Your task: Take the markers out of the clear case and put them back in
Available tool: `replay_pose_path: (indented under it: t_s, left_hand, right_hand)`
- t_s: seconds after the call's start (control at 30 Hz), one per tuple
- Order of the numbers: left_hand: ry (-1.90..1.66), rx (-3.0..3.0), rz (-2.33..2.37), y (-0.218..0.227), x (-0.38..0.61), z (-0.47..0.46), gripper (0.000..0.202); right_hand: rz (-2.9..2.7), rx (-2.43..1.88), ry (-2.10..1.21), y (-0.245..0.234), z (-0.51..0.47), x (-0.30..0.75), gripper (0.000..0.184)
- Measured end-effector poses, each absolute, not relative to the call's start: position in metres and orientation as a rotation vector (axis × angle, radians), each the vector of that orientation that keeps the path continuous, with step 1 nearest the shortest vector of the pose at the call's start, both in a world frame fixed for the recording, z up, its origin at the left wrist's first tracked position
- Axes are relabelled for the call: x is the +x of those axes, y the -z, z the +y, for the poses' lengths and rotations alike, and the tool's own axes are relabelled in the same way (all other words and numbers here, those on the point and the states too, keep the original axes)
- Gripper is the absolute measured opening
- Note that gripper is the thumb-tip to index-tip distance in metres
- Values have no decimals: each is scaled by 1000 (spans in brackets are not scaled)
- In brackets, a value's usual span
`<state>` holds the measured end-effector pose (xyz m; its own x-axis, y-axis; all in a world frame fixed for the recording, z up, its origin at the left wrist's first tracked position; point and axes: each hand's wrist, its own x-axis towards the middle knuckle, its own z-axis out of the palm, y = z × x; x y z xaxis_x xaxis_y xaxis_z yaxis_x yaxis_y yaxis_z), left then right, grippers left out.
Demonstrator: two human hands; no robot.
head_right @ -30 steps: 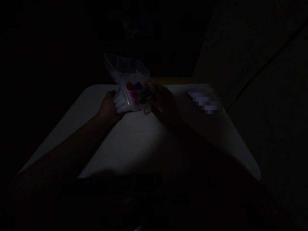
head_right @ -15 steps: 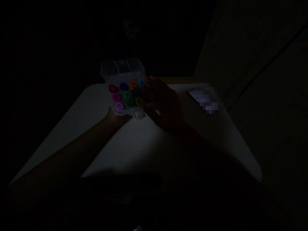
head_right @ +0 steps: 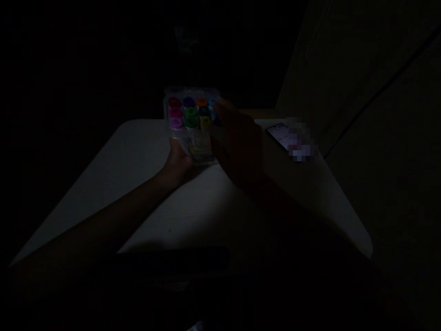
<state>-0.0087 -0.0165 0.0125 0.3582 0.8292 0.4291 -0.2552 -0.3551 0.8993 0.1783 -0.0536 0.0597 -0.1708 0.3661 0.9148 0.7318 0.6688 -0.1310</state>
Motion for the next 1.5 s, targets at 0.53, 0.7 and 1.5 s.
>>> replay_pose_path:
  t_s: [0.53, 0.7, 1.5]
  left_hand:
    - [-1159, 1553, 652, -12, -4, -26, 97]
    - [-1152, 1623, 633, -9, -7, -21, 97]
    - [-1112, 2007, 586, -1, -13, -10, 88]
  right_hand:
    - [-1711, -951, 5, -63, -58, 184, 47]
    - [-1801, -877, -153, -59, -34, 203, 68]
    - [-1912, -717, 108, -68, -35, 202, 104]
